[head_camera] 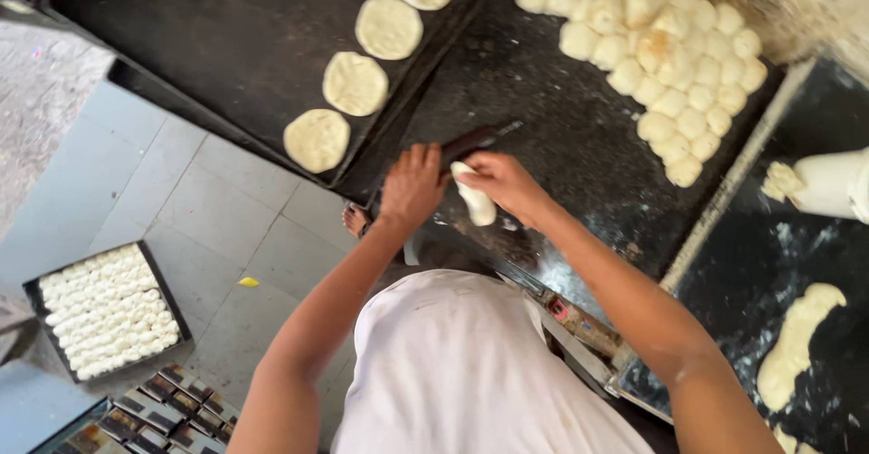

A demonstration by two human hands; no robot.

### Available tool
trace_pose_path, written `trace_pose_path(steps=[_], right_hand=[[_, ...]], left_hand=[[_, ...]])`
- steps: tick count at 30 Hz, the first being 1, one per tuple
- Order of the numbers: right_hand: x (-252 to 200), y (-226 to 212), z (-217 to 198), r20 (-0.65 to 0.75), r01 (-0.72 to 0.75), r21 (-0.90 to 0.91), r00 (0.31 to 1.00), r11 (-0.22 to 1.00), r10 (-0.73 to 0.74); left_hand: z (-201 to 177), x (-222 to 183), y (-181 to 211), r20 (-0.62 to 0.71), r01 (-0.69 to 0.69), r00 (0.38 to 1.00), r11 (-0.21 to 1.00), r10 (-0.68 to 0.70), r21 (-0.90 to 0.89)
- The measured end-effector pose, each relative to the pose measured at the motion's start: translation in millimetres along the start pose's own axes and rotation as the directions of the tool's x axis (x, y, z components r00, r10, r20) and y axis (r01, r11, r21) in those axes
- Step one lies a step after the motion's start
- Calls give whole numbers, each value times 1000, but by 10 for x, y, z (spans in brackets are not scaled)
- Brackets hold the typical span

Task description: The person flattens balls of dough using a rolling pin and places the resulting discs onto a metal baking tray.

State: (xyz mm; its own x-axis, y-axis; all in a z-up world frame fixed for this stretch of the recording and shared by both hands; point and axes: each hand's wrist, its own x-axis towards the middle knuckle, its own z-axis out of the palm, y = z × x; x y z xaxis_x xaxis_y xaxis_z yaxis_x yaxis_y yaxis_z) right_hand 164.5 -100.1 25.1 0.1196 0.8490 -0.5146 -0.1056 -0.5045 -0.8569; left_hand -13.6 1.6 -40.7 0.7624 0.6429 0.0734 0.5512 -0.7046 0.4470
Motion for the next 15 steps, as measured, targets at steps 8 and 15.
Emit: trace_pose_path(steps=[8,15], right_hand=[[1631,-876,1818,233,720,-554,615,417,-753],[1952,-951,2056,-37,467,-704,728,535,-684]], left_hand=[[173,-54,-211,112,-266,962,952,250,154],[-102,-38,-179,156,-187,969,982,191,-39]])
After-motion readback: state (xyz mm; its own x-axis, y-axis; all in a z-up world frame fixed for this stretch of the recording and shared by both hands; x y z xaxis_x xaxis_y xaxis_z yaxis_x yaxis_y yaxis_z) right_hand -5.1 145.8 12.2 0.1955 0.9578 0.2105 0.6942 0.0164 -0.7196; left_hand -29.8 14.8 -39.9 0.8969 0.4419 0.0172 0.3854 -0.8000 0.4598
